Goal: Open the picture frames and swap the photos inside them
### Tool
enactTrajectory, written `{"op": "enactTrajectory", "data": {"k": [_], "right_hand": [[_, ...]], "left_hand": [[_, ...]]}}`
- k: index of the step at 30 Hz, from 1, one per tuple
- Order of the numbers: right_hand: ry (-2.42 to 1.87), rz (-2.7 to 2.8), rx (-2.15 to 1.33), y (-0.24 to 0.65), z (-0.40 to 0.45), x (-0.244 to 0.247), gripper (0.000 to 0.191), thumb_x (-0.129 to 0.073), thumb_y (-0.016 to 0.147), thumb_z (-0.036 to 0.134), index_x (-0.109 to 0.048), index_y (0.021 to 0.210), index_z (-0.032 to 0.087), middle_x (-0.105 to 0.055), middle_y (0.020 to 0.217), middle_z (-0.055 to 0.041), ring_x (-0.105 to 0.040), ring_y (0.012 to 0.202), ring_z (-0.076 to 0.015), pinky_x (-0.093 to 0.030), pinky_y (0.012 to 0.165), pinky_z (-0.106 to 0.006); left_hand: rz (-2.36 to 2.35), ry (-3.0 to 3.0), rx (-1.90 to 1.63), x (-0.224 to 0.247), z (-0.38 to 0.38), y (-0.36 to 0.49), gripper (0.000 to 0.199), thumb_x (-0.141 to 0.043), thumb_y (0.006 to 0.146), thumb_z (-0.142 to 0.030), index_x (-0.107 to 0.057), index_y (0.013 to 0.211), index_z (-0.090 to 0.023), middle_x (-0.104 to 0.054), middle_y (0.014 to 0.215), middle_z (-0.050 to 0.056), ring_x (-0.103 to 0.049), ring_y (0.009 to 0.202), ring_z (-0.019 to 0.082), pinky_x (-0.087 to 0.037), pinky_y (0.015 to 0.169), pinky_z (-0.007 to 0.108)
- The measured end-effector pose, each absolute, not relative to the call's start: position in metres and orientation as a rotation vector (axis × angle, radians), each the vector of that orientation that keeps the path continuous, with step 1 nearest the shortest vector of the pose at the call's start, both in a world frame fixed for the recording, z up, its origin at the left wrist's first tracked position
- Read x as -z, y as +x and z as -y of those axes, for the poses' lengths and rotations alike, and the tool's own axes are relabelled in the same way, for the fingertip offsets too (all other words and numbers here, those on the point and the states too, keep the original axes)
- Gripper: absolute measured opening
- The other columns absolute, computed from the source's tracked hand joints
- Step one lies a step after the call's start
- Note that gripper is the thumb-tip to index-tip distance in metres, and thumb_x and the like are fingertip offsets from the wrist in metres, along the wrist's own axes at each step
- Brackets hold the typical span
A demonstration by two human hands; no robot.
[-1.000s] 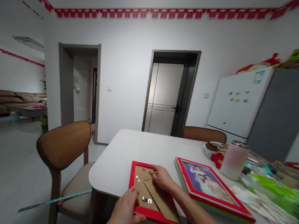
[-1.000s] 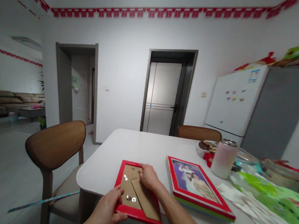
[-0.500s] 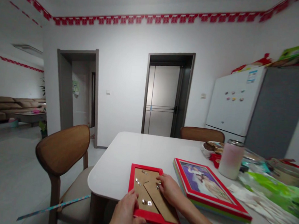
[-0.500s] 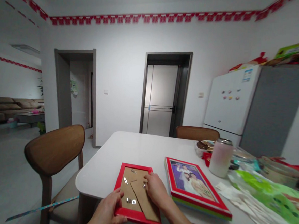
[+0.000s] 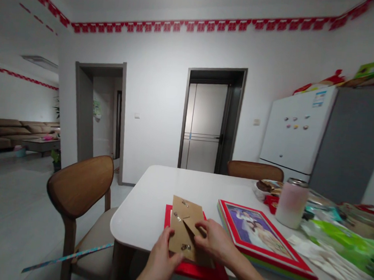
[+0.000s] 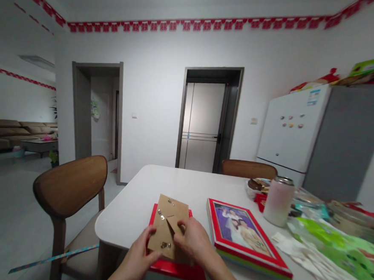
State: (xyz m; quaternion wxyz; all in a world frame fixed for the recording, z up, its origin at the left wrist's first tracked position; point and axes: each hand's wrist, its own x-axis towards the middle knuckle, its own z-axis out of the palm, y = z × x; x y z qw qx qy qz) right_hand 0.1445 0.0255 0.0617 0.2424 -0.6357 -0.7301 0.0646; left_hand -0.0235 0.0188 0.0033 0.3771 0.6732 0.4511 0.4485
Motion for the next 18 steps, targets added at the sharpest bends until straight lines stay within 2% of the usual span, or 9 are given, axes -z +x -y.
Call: {"op": "enactTrajectory", "data": {"k": [3,7,12,18], "right_hand": [[-1.627,1.994,-0.232,0.134,-0.020,-0.077,0.033,-0.050,0.061,0.027,-0.063,0.089,0.016,-0.062,0.087,-0.0088,-0.055,0.079,-0.0185,-0.039,0.069,-0.025],[-1.497,1.948,-0.286,0.133,-0.019,-0.071,0.038,-0.045,0.069,0.035,-0.058,0.099,0.016,-0.060,0.096,-0.0093,-0.054,0.084,-0.0187,-0.040,0.074,-0.027],[-1.823,1.962,-0.094,0.163,-0.027,-0.033,0.037,-0.043,0.072,0.028,-0.056,0.102,0.010,-0.060,0.095,-0.0155,-0.054,0.088,-0.0222,-0.037,0.078,-0.030],[-2.041,1.955,-0.070,0.173,-0.033,-0.009,0.035,-0.041,0.070,0.019,-0.052,0.101,0.009,-0.061,0.089,-0.0164,-0.057,0.081,-0.0220,-0.039,0.070,-0.028]], "left_hand": [[-1.072,1.465,-1.373,-0.011,-0.033,-0.025,0.035,-0.050,0.065,-0.012,-0.049,0.100,-0.017,-0.058,0.102,0.005,-0.053,0.095,0.017,-0.041,0.081,0.025],[-1.095,1.223,-1.470,-0.017,-0.052,-0.052,0.031,-0.046,0.065,-0.007,-0.051,0.095,-0.016,-0.061,0.095,0.003,-0.057,0.087,0.015,-0.044,0.075,0.023],[-1.252,1.177,-1.396,-0.008,-0.069,-0.107,0.030,-0.046,0.063,-0.002,-0.052,0.089,-0.014,-0.064,0.080,0.002,-0.060,0.065,0.013,-0.046,0.058,0.020],[-1.464,1.285,-1.280,0.001,-0.084,-0.139,0.029,-0.048,0.060,0.000,-0.053,0.086,-0.014,-0.063,0.067,-0.001,-0.059,0.058,0.012,-0.043,0.054,0.019]]}}
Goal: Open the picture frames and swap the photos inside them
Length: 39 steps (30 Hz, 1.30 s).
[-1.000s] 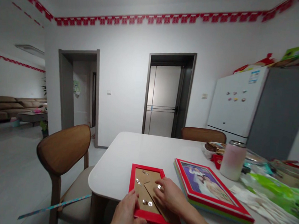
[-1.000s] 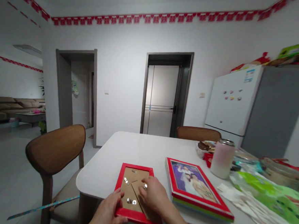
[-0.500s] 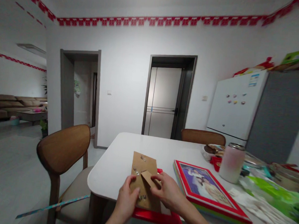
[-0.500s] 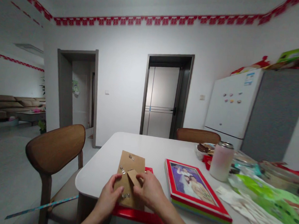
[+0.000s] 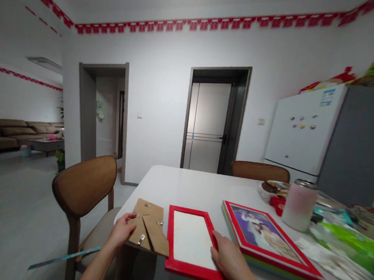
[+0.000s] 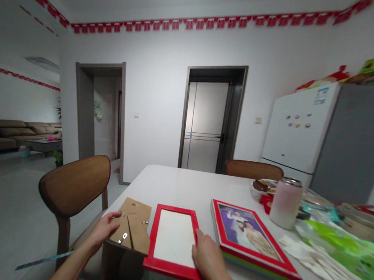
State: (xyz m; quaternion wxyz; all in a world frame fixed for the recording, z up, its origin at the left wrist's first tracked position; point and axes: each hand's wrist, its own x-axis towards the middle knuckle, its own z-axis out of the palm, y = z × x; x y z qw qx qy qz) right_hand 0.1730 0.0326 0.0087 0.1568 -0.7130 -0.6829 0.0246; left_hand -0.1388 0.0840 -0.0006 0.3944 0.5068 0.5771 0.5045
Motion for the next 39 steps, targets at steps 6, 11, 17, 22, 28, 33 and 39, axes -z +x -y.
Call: {"op": "enactTrajectory", "data": {"k": [6,11,17,22,28,33,39], "right_hand": [[-1.947,1.750,-0.213,0.175,-0.039,-0.012,0.047,-0.040,0.065,0.013,-0.043,0.111,0.002,-0.062,0.090,-0.0190,-0.058,0.082,-0.0240,-0.040,0.072,-0.031],[-1.577,1.320,-0.899,0.170,-0.031,-0.031,0.064,-0.035,0.067,0.019,-0.022,0.128,0.010,-0.066,0.080,-0.0078,-0.061,0.062,-0.0164,-0.045,0.058,-0.027],[-1.175,1.090,-1.180,0.156,-0.019,-0.057,0.076,-0.045,0.066,0.024,-0.008,0.132,0.016,-0.063,0.064,-0.0005,-0.056,0.047,-0.0129,-0.043,0.049,-0.025],[-1.149,1.132,-1.188,0.157,-0.019,-0.062,0.080,-0.054,0.064,0.025,-0.011,0.131,0.013,-0.055,0.050,0.0041,-0.052,0.042,-0.0118,-0.039,0.045,-0.023],[-1.676,1.549,-0.659,0.178,-0.027,-0.043,0.056,-0.045,0.064,0.019,-0.039,0.118,0.006,-0.064,0.067,-0.0060,-0.059,0.061,-0.0180,-0.043,0.058,-0.027],[-1.848,1.865,-0.200,0.187,-0.028,-0.015,0.037,-0.041,0.066,0.017,-0.055,0.099,0.008,-0.062,0.094,-0.0159,-0.057,0.086,-0.0224,-0.040,0.075,-0.028],[-1.954,1.956,-0.072,0.183,-0.025,-0.005,0.028,-0.040,0.070,0.020,-0.057,0.091,0.011,-0.062,0.086,-0.0137,-0.058,0.082,-0.0213,-0.039,0.073,-0.027]], "left_hand": [[-1.659,1.554,-1.199,-0.005,-0.082,-0.147,0.034,-0.054,0.054,-0.004,-0.057,0.086,-0.017,-0.063,0.078,0.001,-0.057,0.081,0.018,-0.040,0.072,0.025],[-1.680,1.726,-1.245,-0.017,-0.058,-0.102,0.040,-0.052,0.063,-0.014,-0.051,0.103,-0.016,-0.056,0.105,0.007,-0.045,0.104,0.020,-0.031,0.089,0.029],[-1.134,2.063,-1.191,-0.037,-0.010,-0.001,0.056,-0.062,0.060,-0.023,-0.046,0.113,-0.018,-0.041,0.125,0.008,-0.036,0.114,0.023,-0.026,0.097,0.034],[-1.066,2.244,-1.331,-0.061,-0.004,0.012,0.035,-0.045,0.072,-0.017,-0.051,0.106,-0.018,-0.057,0.101,0.008,-0.051,0.095,0.020,-0.039,0.085,0.032],[-1.389,1.774,-1.627,-0.062,-0.021,-0.050,0.035,-0.045,0.071,-0.022,-0.045,0.105,-0.016,-0.057,0.078,0.002,-0.056,0.065,0.015,-0.045,0.060,0.026],[-1.445,1.494,-1.530,-0.011,-0.033,-0.098,0.036,-0.047,0.062,-0.020,-0.044,0.097,-0.016,-0.051,0.059,-0.006,-0.053,0.052,0.012,-0.041,0.052,0.021],[-1.459,1.475,-1.376,0.020,-0.038,-0.105,0.036,-0.045,0.061,-0.020,-0.045,0.097,-0.015,-0.055,0.063,-0.004,-0.055,0.054,0.014,-0.041,0.052,0.022]]}}
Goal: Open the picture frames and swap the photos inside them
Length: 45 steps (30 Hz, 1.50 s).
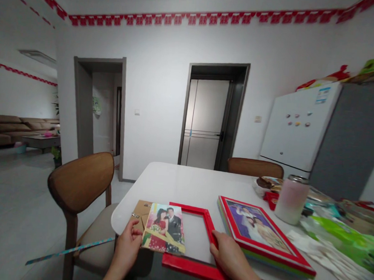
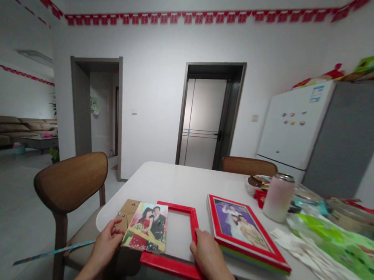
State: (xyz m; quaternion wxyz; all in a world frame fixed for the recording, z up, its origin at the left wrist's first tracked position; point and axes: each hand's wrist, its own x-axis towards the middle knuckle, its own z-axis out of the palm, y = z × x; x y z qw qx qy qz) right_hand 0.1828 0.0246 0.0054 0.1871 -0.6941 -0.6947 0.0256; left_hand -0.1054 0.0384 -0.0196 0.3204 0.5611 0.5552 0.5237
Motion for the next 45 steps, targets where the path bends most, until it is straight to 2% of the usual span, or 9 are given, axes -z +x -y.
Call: {"op": "enactTrajectory", "data": {"k": [4,9,14,18,22,27,31,35,45], "right_hand": [[-1.988,1.996,-0.017,0.181,-0.022,-0.008,0.030,-0.039,0.070,0.018,-0.058,0.092,0.010,-0.060,0.087,-0.0149,-0.057,0.079,-0.0220,-0.040,0.072,-0.030],[-1.698,1.890,-0.059,0.160,-0.026,-0.007,0.044,-0.042,0.069,0.021,-0.049,0.110,0.007,-0.050,0.113,-0.0166,-0.048,0.102,-0.0219,-0.034,0.089,-0.031],[-1.491,1.495,-0.844,0.109,-0.047,-0.002,0.055,-0.043,0.068,0.024,-0.037,0.119,0.002,-0.063,0.070,-0.0071,-0.056,0.056,-0.0152,-0.044,0.057,-0.027],[-1.084,1.186,-1.210,0.081,-0.054,-0.027,0.046,-0.049,0.065,0.023,-0.048,0.108,0.007,-0.059,0.058,0.0001,-0.053,0.051,-0.0114,-0.042,0.051,-0.022],[-0.905,1.043,-1.173,0.074,-0.045,-0.059,0.050,-0.054,0.066,0.033,-0.045,0.111,0.013,-0.061,0.070,-0.0013,-0.054,0.057,-0.0101,-0.042,0.051,-0.020],[-1.096,1.002,-1.280,0.084,-0.036,-0.046,0.040,-0.043,0.072,0.035,-0.048,0.106,0.015,-0.063,0.083,-0.0077,-0.059,0.066,-0.0142,-0.045,0.054,-0.024],[-1.062,0.974,-1.235,0.109,-0.037,-0.027,0.039,-0.035,0.070,0.024,-0.048,0.105,0.013,-0.066,0.075,-0.0071,-0.061,0.066,-0.0172,-0.046,0.053,-0.025],[-1.293,1.061,-1.086,0.150,-0.044,-0.024,0.043,-0.035,0.064,0.015,-0.050,0.104,0.011,-0.067,0.069,-0.0063,-0.061,0.060,-0.0168,-0.044,0.050,-0.024],[-1.746,1.472,-0.696,0.163,-0.060,-0.011,0.038,-0.032,0.067,0.013,-0.059,0.094,0.010,-0.066,0.064,-0.0060,-0.061,0.062,-0.0161,-0.042,0.052,-0.021]], "left_hand": [[-1.514,1.622,-1.376,0.013,-0.033,-0.101,0.032,-0.044,0.063,-0.019,-0.048,0.094,-0.015,-0.057,0.069,-0.001,-0.056,0.059,0.015,-0.043,0.059,0.025],[-1.566,1.847,-1.374,0.003,-0.018,-0.086,0.033,-0.043,0.066,-0.019,-0.052,0.098,-0.017,-0.059,0.092,0.005,-0.056,0.082,0.019,-0.043,0.075,0.032],[-1.325,2.257,-1.149,-0.001,-0.010,-0.053,0.055,-0.046,0.060,-0.013,-0.046,0.115,-0.015,-0.043,0.124,0.009,-0.033,0.117,0.022,-0.024,0.099,0.036],[-1.354,2.274,-1.021,-0.009,-0.019,-0.036,0.061,-0.046,0.055,-0.008,-0.046,0.116,-0.010,-0.038,0.128,0.012,-0.031,0.119,0.025,-0.021,0.101,0.039],[-1.270,1.979,-1.424,-0.033,-0.031,-0.035,0.046,-0.037,0.068,-0.009,-0.050,0.111,-0.014,-0.052,0.116,0.008,-0.044,0.110,0.019,-0.029,0.097,0.032],[-1.079,1.230,-1.679,-0.036,-0.037,-0.020,0.032,-0.039,0.077,-0.027,-0.053,0.102,-0.012,-0.064,0.091,0.009,-0.058,0.089,0.022,-0.044,0.080,0.033],[-0.875,1.000,-1.649,-0.016,-0.039,-0.004,0.037,-0.041,0.077,-0.022,-0.045,0.112,-0.011,-0.061,0.100,0.010,-0.057,0.092,0.019,-0.044,0.080,0.028],[-0.994,1.102,-1.492,-0.006,-0.040,-0.013,0.045,-0.044,0.074,-0.019,-0.039,0.117,-0.008,-0.050,0.117,0.014,-0.049,0.104,0.018,-0.040,0.086,0.024],[-1.376,1.993,-0.978,-0.012,-0.012,-0.024,0.045,-0.042,0.068,-0.014,-0.046,0.113,-0.007,-0.051,0.116,0.011,-0.045,0.108,0.017,-0.031,0.094,0.026]]}}
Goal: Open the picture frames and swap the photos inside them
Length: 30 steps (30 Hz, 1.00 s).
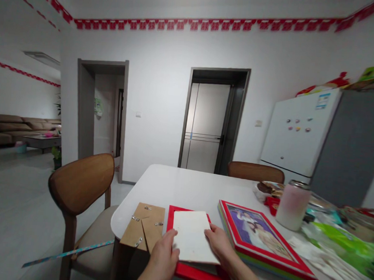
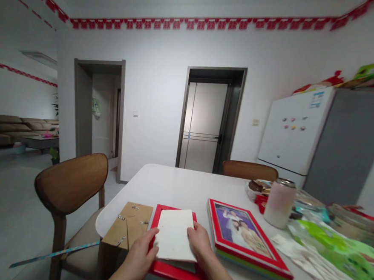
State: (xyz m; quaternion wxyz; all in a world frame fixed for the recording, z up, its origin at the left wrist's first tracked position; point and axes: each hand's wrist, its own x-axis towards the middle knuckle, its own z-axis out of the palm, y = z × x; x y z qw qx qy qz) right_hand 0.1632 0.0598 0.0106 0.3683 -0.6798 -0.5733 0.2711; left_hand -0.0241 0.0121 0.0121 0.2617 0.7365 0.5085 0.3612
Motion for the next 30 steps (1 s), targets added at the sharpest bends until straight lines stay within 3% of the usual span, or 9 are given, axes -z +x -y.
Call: {"op": "enactTrajectory", "data": {"k": [7,12,17,19,22,24,30], "right_hand": [[-1.852,1.697,-0.396,0.164,-0.064,-0.018,0.028,-0.042,0.067,0.020,-0.061,0.084,0.010,-0.064,0.088,-0.0152,-0.057,0.083,-0.0228,-0.039,0.071,-0.028],[-2.058,1.796,-0.040,0.164,-0.061,-0.015,0.034,-0.041,0.071,0.029,-0.058,0.093,0.009,-0.059,0.092,-0.0184,-0.055,0.084,-0.0267,-0.039,0.069,-0.033],[-1.643,1.964,-0.073,0.113,-0.045,-0.017,0.037,-0.041,0.074,0.028,-0.054,0.104,0.012,-0.055,0.104,-0.0134,-0.048,0.097,-0.0207,-0.034,0.084,-0.028],[-1.465,2.079,-0.169,0.079,-0.036,-0.017,0.035,-0.042,0.074,0.032,-0.054,0.105,0.019,-0.056,0.100,-0.0088,-0.049,0.092,-0.0198,-0.035,0.081,-0.030],[-1.410,2.192,-0.155,0.035,-0.028,-0.013,0.041,-0.052,0.065,0.041,-0.054,0.102,0.022,-0.056,0.096,-0.0088,-0.047,0.091,-0.0257,-0.034,0.080,-0.040],[-1.422,2.182,-0.143,0.020,-0.029,-0.010,0.045,-0.057,0.060,0.035,-0.053,0.103,0.022,-0.055,0.097,-0.0095,-0.046,0.092,-0.0270,-0.033,0.080,-0.042],[-1.298,1.897,-0.334,0.033,-0.039,-0.017,0.051,-0.050,0.055,0.012,-0.053,0.106,0.018,-0.054,0.099,-0.0079,-0.047,0.094,-0.0217,-0.037,0.083,-0.036]], "left_hand": [[-1.364,2.124,-0.840,-0.008,-0.010,-0.023,0.051,-0.044,0.066,-0.016,-0.044,0.116,-0.008,-0.046,0.122,0.011,-0.040,0.113,0.019,-0.028,0.098,0.029],[-1.354,2.138,-0.892,-0.013,-0.009,-0.056,0.058,-0.045,0.063,-0.018,-0.038,0.121,-0.012,-0.039,0.128,0.008,-0.033,0.118,0.017,-0.024,0.099,0.029],[-1.745,2.192,-0.598,-0.008,-0.023,-0.117,0.071,-0.054,0.056,-0.020,-0.034,0.124,-0.013,-0.025,0.135,0.010,-0.018,0.124,0.024,-0.014,0.102,0.039],[-1.906,2.182,-0.520,0.001,-0.030,-0.132,0.066,-0.054,0.057,-0.019,-0.038,0.121,-0.011,-0.029,0.133,0.012,-0.021,0.123,0.024,-0.017,0.101,0.038],[-1.985,2.220,-0.530,0.014,-0.040,-0.139,0.053,-0.051,0.062,-0.014,-0.045,0.115,-0.010,-0.038,0.128,0.012,-0.032,0.119,0.020,-0.023,0.099,0.030],[-1.989,2.254,-0.587,0.020,-0.044,-0.141,0.047,-0.050,0.065,-0.013,-0.048,0.111,-0.011,-0.045,0.123,0.011,-0.038,0.115,0.018,-0.027,0.097,0.028],[-1.848,2.424,-1.037,0.015,-0.045,-0.137,0.033,-0.055,0.069,-0.022,-0.056,0.101,-0.014,-0.057,0.109,0.011,-0.051,0.102,0.021,-0.040,0.089,0.034]]}}
